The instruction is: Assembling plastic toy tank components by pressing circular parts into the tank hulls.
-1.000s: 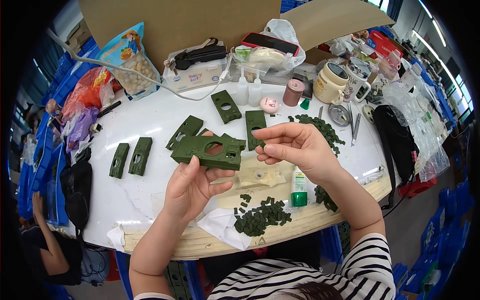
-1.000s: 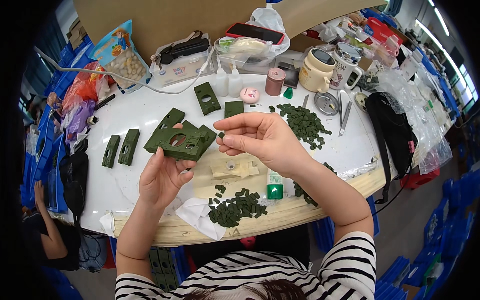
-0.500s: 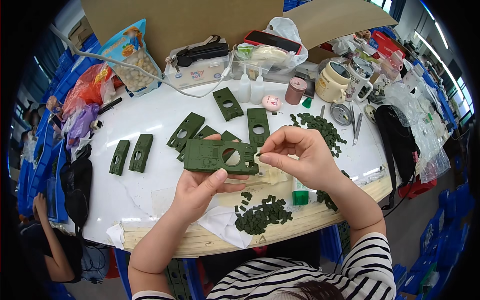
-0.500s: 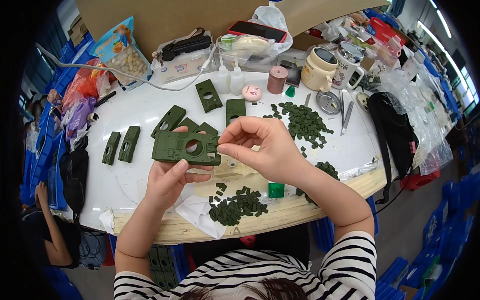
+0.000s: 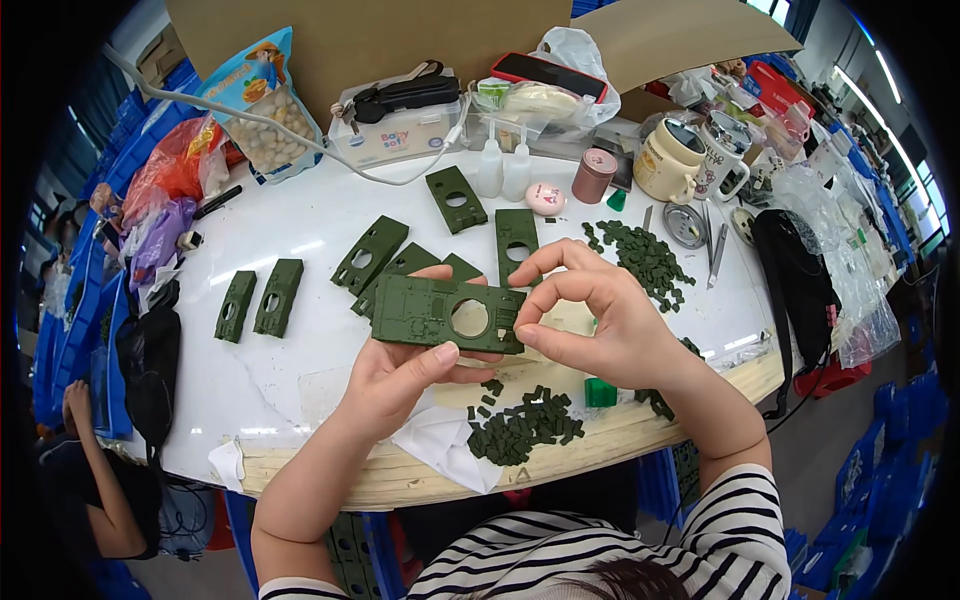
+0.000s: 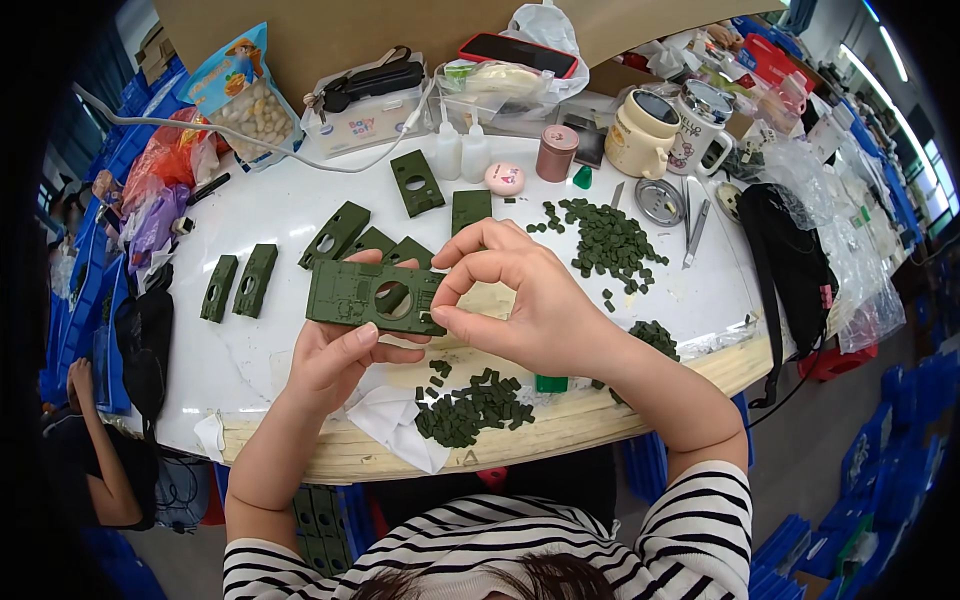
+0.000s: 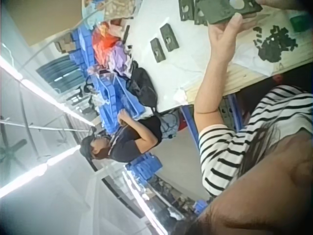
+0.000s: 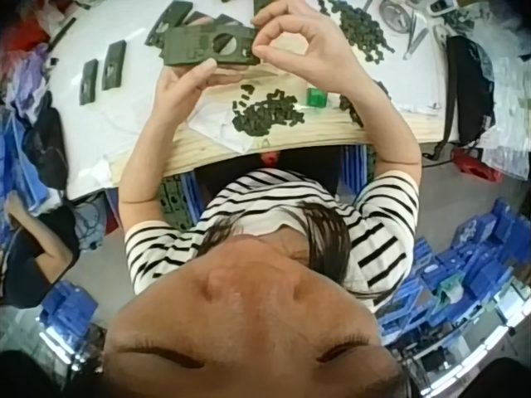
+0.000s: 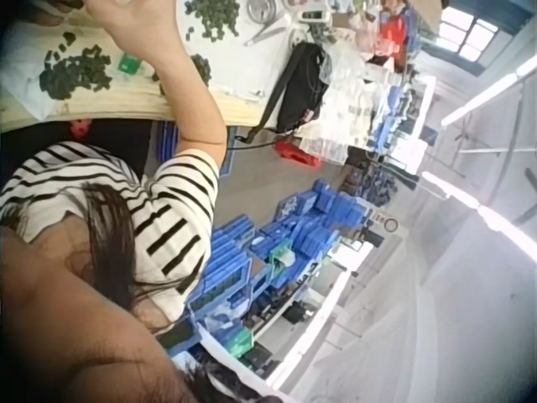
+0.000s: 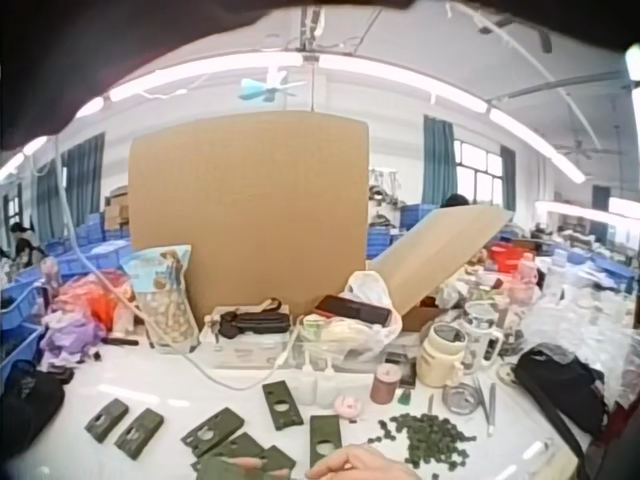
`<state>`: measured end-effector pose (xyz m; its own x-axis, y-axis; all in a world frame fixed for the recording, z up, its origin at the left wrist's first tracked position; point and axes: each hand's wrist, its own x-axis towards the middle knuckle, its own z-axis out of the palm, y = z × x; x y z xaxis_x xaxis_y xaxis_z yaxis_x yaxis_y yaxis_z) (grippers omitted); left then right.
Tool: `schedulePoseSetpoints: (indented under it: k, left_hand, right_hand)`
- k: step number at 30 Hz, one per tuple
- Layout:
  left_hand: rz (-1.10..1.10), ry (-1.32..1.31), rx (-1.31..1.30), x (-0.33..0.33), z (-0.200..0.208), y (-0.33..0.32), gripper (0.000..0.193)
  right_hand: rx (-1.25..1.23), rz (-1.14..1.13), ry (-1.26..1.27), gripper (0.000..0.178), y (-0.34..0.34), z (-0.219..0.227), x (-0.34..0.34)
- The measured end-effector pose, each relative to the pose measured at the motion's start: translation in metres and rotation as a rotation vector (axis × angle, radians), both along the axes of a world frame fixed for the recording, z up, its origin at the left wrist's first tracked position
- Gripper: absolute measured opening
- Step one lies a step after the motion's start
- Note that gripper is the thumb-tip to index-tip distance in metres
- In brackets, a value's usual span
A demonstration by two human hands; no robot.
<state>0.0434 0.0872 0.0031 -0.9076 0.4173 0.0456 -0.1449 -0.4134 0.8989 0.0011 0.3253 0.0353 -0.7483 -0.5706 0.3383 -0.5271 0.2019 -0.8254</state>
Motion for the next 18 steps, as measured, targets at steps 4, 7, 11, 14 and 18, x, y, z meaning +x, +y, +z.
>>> schedulePoseSetpoints:
  k: [4,7,11,14,18]
  left_hand:
    - [0.005,-0.007,-0.006,0.0009,0.0018,0.0006,0.066]
    - [0.005,-0.009,-0.008,0.0012,0.0022,0.0013,0.066]
    - [-0.001,-0.013,0.002,0.0011,0.0015,0.0014,0.066]
    - [0.040,-0.023,-0.026,0.0018,0.0020,0.0047,0.071]
    - [0.005,-0.008,-0.004,0.0010,0.0021,0.0025,0.066]
  right_hand:
    - [-0.005,0.011,-0.027,0.010,-0.0013,-0.0010,0.0004]
    - [-0.001,0.013,-0.029,0.010,-0.0015,-0.0011,0.0004]
    - [0.027,0.014,0.006,0.010,-0.0014,-0.0007,0.0002]
    - [0.026,0.009,0.005,0.010,-0.0016,-0.0016,0.0005]
    - [0.025,-0.004,0.009,0.010,-0.0028,-0.0019,0.0012]
